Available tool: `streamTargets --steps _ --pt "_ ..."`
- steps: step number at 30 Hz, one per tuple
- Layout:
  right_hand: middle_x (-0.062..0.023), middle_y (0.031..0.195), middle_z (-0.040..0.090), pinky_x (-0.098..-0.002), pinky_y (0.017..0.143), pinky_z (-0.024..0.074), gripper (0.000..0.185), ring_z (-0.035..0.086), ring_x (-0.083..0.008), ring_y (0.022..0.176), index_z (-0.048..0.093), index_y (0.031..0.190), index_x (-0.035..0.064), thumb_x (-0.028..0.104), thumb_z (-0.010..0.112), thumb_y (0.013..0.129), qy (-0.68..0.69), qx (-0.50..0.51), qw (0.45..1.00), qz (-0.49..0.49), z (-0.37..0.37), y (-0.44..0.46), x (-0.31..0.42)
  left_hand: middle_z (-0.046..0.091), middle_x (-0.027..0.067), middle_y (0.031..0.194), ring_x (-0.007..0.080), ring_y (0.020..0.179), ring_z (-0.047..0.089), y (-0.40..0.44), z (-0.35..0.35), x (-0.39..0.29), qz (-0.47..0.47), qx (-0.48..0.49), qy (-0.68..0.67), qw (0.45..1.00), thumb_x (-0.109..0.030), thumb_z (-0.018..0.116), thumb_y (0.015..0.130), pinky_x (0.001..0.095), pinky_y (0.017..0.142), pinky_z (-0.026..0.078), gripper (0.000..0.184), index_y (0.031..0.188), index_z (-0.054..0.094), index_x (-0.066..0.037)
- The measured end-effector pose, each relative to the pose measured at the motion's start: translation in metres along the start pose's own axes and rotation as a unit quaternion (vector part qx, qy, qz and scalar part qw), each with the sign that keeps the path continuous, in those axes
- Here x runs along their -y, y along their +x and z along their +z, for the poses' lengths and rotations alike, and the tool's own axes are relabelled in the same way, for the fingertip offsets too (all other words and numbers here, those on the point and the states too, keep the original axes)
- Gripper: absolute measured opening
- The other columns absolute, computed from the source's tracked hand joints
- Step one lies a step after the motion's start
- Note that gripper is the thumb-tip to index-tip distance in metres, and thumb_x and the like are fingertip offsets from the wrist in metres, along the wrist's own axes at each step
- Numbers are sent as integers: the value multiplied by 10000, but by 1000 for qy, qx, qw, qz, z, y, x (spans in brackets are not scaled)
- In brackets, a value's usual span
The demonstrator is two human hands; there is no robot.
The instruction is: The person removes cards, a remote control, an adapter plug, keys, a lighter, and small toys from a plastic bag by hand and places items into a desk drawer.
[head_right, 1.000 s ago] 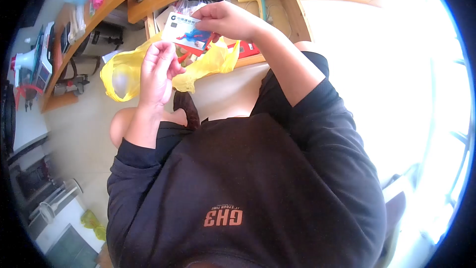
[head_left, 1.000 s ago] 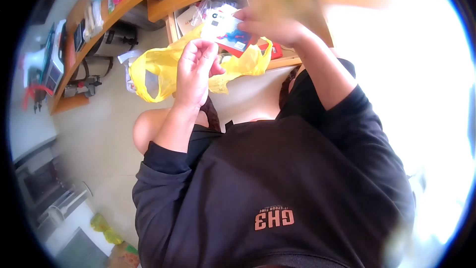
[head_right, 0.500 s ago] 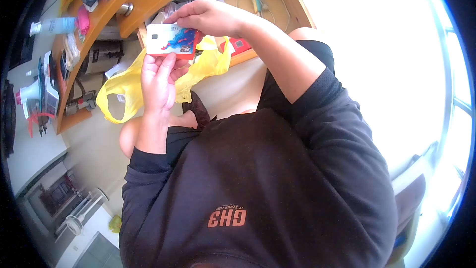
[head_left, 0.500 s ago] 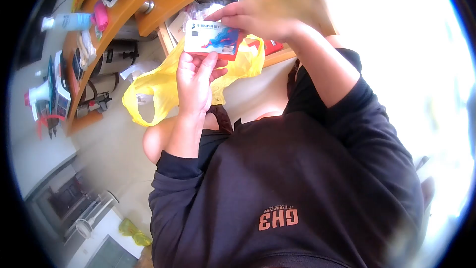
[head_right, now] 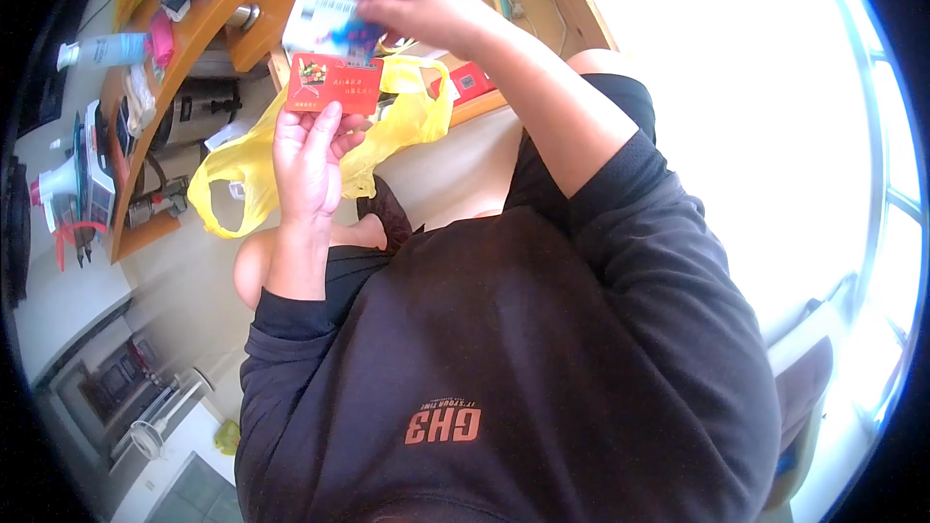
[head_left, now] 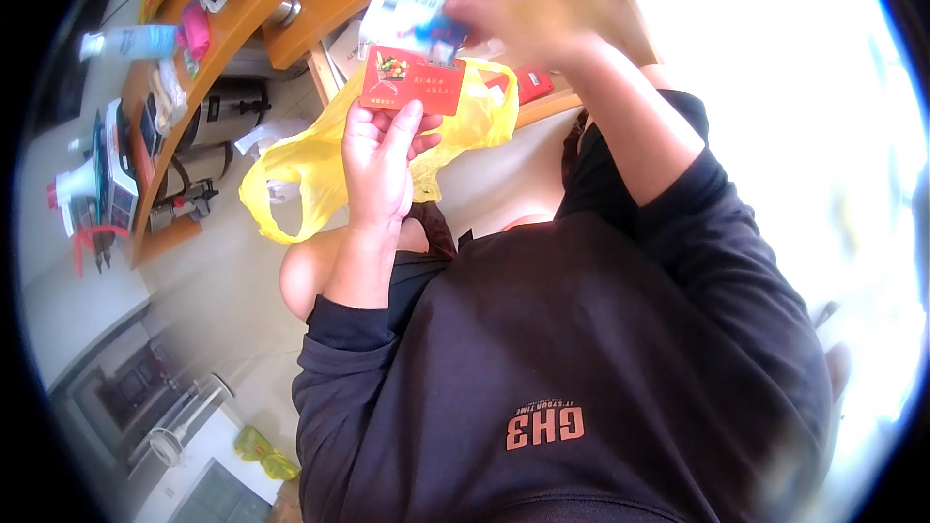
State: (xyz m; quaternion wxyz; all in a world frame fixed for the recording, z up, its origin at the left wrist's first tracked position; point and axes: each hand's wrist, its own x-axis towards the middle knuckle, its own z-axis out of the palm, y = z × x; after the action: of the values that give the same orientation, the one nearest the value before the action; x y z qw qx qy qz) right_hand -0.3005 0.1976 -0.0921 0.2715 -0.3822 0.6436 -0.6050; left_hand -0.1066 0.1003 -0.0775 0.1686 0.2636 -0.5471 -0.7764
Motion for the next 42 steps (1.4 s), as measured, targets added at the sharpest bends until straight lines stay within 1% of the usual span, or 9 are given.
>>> streamTargets --steps 2,4,7,8,11,22,25,37,42 --pt "-54 827 651 -219 635 511 219 612 -77 678 635 1006 1 155 606 853 81 -93 991 59 -2 1 4 622 58 936 138 770 631 0 -2 0 0 4 0 1000 -70 586 867 252 646 537 189 1037 504 -67" --pt "-116 1090 569 -329 751 536 285 626 -201 883 561 1113 12 180 559 883 75 -36 994 69 -11 1 0 623 58 933 139 771 631 0 -2 0 0 4 -2 1000 -69 586 867 254 646 537 186 1034 505 -63" --pt "-62 851 651 -221 649 527 213 625 -91 701 625 1029 -1 138 579 874 85 -2 996 -31 -5 -6 -1 622 62 932 141 771 632 0 -2 0 1 4 -2 1000 -68 587 866 259 650 538 187 1033 503 -55" --pt "-65 858 650 -224 651 532 216 631 -98 722 622 1023 0 152 576 875 64 12 997 29 0 -5 1 622 64 933 142 771 632 1 -2 0 0 3 -3 1000 -68 587 865 260 652 539 188 1033 502 -52" --pt "-65 869 648 -224 655 535 215 631 -101 736 621 1005 2 166 571 876 66 56 996 -29 1 -17 9 621 71 934 147 772 633 2 0 0 4 -5 -4 1000 -67 587 865 264 656 540 194 1036 500 -42" --pt "-65 870 644 -237 654 543 233 625 -104 752 618 1016 -7 174 555 884 126 116 983 64 9 -14 12 623 73 920 150 761 637 2 0 0 0 -9 -6 1000 -65 592 862 262 664 544 202 1045 513 -36" --pt "-66 869 644 -242 659 545 238 628 -110 761 618 1017 -12 176 551 886 147 96 973 151 10 -14 22 624 72 915 150 753 638 2 0 1 0 -11 -9 1000 -64 593 861 262 663 546 201 1043 516 -36" --pt "-62 824 665 -248 628 528 254 638 -103 736 619 1068 32 159 565 855 -34 137 989 45 16 -15 9 625 69 913 144 755 635 3 -4 8 2 -25 -22 999 -76 601 859 264 661 545 191 1033 525 -46" --pt "-38 764 655 -222 558 488 223 613 -68 671 626 1036 61 130 546 839 -52 159 982 83 15 -17 9 631 73 916 145 763 639 1 -6 10 -4 -23 5 1000 -75 603 858 263 665 543 197 1036 528 -41"
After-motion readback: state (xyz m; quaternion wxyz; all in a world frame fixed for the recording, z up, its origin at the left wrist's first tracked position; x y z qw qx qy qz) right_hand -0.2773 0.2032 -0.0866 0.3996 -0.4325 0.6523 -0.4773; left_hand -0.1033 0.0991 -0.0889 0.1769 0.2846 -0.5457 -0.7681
